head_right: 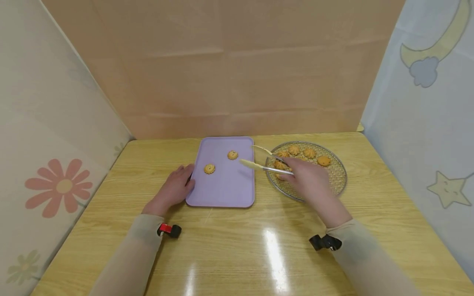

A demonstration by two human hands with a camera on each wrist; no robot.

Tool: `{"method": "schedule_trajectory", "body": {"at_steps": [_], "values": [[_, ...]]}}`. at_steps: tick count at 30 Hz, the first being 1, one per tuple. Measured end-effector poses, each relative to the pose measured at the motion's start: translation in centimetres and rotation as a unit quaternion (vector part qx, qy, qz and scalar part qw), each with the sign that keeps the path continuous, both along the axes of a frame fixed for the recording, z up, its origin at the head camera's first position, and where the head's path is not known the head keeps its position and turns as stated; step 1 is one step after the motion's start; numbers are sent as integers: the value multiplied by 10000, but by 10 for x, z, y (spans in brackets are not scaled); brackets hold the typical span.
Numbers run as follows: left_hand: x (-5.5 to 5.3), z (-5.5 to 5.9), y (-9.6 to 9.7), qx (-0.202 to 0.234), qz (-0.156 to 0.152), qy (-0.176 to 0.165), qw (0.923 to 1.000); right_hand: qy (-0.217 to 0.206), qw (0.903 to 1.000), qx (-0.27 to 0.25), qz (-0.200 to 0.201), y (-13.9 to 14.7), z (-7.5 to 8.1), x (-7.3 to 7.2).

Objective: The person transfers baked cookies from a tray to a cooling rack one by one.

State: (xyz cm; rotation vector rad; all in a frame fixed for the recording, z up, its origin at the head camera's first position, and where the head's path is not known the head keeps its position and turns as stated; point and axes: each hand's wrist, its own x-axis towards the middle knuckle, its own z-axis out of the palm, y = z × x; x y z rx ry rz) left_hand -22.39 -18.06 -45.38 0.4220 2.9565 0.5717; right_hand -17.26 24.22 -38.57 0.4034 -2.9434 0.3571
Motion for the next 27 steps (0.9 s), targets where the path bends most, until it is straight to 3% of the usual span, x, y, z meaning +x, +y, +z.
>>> {"method": "schedule_trajectory", "body": {"at_steps": [6, 16, 27], "values": [[0, 0, 0, 43, 22, -7, 10000, 126, 9998, -41, 165, -19, -4, -15], [-1, 1, 1, 37, 50, 42, 10000, -23, 9998, -146, 108, -40, -11, -35], [2, 2, 2, 11, -32, 135, 9999, 3, 9999, -98, 60, -49, -23, -48]]}}
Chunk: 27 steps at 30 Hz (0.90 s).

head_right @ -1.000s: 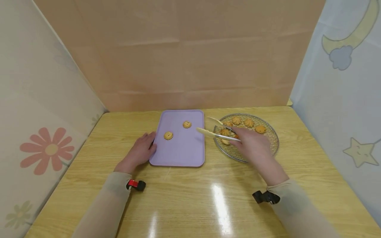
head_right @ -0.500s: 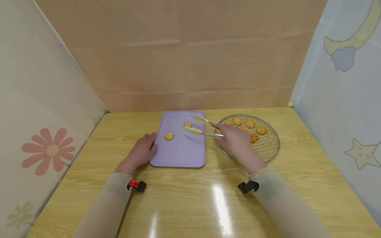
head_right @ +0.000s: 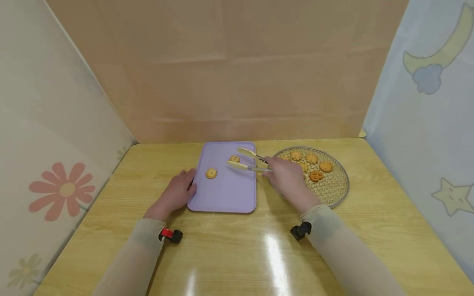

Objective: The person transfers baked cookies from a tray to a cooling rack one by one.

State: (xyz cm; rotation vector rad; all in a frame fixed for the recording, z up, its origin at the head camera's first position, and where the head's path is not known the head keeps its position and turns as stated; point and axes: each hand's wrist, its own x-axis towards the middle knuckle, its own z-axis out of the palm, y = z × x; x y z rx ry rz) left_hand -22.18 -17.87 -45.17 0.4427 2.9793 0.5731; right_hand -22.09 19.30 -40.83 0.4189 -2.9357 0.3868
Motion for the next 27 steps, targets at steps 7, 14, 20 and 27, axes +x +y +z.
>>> {"method": "schedule_trajectory", "body": {"at_steps": [7, 14, 20, 27], "values": [[-2, -2, 0, -29, -8, 5, 10000, -6, 9999, 95, 92, -3, -2, -6], [-4, -3, -1, -29, 2, -60, 10000, -67, 9998, 161, 29, -6, 1, -9], [-3, -3, -1, -2, 4, -25, 10000, -184, 9996, 183, -76, -7, 0, -10], [-2, -3, -1, 5, 12, -25, 10000, -117, 9997, 168, -135, -7, -1, -8]]}}
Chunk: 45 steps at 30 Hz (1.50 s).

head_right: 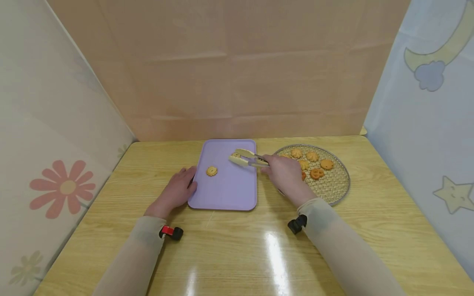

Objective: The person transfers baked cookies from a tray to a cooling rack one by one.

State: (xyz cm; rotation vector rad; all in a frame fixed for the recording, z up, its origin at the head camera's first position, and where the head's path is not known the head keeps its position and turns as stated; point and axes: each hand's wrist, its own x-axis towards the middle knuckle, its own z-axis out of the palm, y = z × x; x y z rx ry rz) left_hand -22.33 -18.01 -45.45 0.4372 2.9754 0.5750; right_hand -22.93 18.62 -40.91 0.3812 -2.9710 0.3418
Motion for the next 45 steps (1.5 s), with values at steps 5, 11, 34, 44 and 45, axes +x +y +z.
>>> {"method": "schedule_trajectory", "body": {"at_steps": [5, 11, 34, 44, 45], "values": [[1, 1, 0, 0, 16, 17, 10000, 46, 10000, -4, -18, 0, -1, 1], [-1, -1, 1, -8, 15, 25, 10000, 255, 9994, -252, 30, 8, -2, 7], [-1, -1, 0, 11, 42, -59, 10000, 237, 9989, -294, -282, 83, 19, 77], [-1, -1, -1, 0, 43, -42, 10000, 171, 9986, -196, -462, 122, 20, 108], [-2, -1, -1, -11, 36, -24, 10000, 156, 9986, -195, -471, 126, 20, 111]]}}
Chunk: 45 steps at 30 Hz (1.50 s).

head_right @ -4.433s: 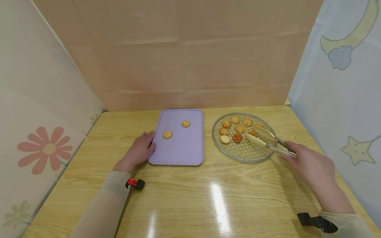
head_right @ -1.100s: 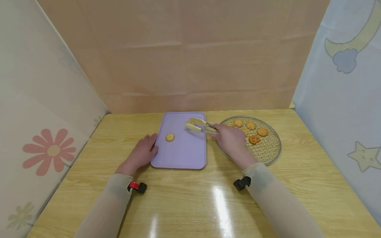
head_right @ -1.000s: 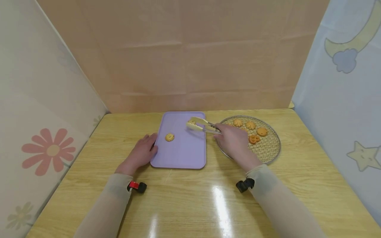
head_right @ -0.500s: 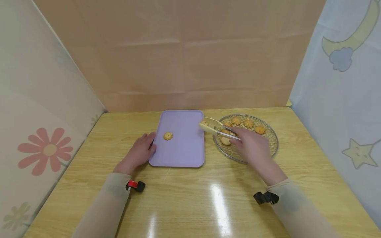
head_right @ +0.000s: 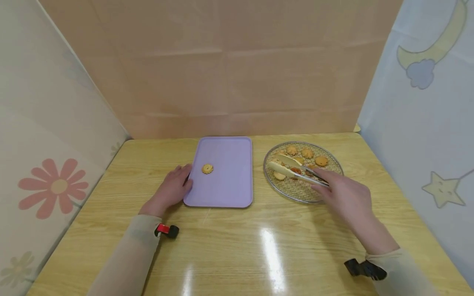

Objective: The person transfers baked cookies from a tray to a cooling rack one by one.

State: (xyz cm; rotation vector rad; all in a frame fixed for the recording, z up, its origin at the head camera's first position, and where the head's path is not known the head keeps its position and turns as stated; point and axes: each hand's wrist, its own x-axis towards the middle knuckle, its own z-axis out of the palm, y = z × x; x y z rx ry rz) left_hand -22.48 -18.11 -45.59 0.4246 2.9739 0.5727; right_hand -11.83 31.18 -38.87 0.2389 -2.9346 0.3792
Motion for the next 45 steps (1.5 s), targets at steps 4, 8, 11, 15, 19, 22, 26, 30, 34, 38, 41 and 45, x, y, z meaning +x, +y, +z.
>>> {"method": "schedule_trajectory", "body": {"at_steps": [4, 8, 11, 15, 19, 22, 26, 30, 34, 38, 41, 45], "values": [[-1, -2, -1, -26, 3, 42, 10000, -163, 9999, 15, -39, 13, 2, 10], [-1, -1, -1, 23, 11, 43, 10000, -329, 9994, 79, -79, 24, 3, 21], [-1, -2, -1, 21, 8, 75, 10000, -391, 9991, 117, -91, 29, 2, 29], [-1, -2, 0, 25, 11, 81, 10000, -472, 9987, 142, -109, 34, 1, 37], [1, 1, 0, 57, 14, 41, 10000, -564, 9982, 169, -129, 37, 0, 41], [1, 1, 0, 31, 9, 35, 10000, -631, 9977, 208, -112, 39, -1, 44], [0, 0, 0, 5, 11, 13, 10000, -762, 9968, 246, -70, 42, -2, 47], [-1, -1, 0, 4, -1, 28, 10000, -841, 9961, 273, -53, 44, -3, 49], [-1, -1, 0, -5, -28, 46, 10000, -873, 9957, 300, -66, 46, -4, 49], [0, 0, 0, 11, -17, -4, 10000, -938, 9951, 303, -111, 47, -4, 49], [1, 1, 0, 21, 8, -46, 10000, -924, 9951, 325, -119, 47, -3, 49], [0, 0, 0, 15, 8, -38, 10000, -887, 9953, 382, -100, 47, -1, 47]]}}
